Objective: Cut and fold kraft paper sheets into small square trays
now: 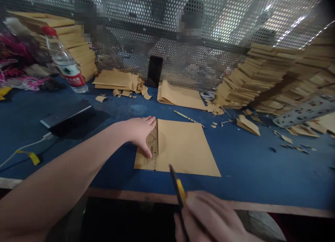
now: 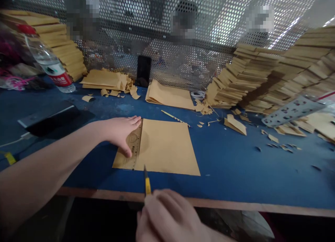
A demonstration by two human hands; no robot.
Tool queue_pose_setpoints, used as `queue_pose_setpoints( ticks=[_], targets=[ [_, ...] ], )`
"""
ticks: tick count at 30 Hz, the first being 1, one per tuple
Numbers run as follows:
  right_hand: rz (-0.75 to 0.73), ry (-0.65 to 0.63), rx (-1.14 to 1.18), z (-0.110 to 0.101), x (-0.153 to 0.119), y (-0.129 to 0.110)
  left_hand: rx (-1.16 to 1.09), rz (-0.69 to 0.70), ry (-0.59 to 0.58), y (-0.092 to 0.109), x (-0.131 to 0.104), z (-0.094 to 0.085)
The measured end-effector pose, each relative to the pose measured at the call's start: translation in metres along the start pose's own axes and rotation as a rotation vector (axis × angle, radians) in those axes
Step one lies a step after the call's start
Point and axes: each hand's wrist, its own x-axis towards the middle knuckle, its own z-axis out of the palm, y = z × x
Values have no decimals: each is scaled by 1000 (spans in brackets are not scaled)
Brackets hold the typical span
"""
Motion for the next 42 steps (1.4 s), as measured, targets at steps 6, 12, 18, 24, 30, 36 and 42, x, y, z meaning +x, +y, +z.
queue_pose_setpoints(
  ticks=[6,12,18,24,30,36,42],
  targets=[
    [-67,-23,-168,14,16,84,-9,-38,-7,-22,-10,-3],
    [-118,-140,-175,54,34,155,-11,-46,117,-25,-10,-7],
    [80,-227,13,77,31,171,3,5,178,-9,-2,1],
    [149,-307,210,67,27,173,-26,81,69,-3,5,17],
    [158,-340,252,64,28,177,-43,76,68,-11,4,17],
    [173,-364,269,62,28,175,-52,67,101,-21,4,13],
    [204,-391,293,62,27,176,-33,-55,143,-29,8,10]
  ],
)
